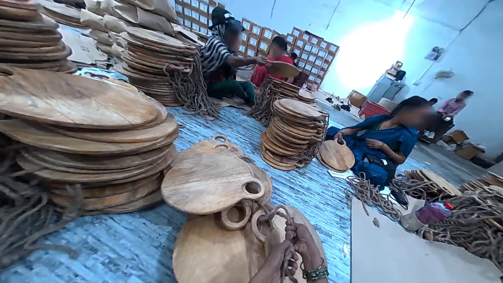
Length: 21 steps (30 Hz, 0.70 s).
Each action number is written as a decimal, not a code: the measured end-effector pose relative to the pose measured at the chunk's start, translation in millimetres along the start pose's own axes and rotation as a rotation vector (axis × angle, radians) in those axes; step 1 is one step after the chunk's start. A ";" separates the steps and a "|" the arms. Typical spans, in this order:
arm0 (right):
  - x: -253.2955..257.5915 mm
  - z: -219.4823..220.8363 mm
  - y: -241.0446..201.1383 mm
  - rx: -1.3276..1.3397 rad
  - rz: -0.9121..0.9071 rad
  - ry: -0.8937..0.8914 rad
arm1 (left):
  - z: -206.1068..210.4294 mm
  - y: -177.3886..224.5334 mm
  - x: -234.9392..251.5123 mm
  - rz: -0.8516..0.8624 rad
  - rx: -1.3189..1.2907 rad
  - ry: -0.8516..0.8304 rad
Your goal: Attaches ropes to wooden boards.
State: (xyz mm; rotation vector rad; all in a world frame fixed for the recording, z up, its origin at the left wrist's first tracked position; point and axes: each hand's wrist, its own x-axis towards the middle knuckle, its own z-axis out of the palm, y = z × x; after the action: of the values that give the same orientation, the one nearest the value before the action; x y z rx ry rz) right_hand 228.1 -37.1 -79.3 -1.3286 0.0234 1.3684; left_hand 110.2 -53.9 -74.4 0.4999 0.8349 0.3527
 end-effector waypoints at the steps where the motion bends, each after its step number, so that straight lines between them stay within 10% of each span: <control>1: 1.4 -1.9 1.9 -0.001 0.015 0.011 | -1.3 -3.4 1.3 -0.010 0.008 0.002; 21: 28.1 -3.7 17.2 0.038 -0.033 0.122 | -14.5 -19.1 -0.6 0.016 0.085 -0.019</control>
State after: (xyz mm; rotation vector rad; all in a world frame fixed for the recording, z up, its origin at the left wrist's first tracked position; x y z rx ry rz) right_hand 227.6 -26.6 -110.7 -1.3732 0.1094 1.2515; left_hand 100.6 -66.0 -92.8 0.5882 0.8303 0.3274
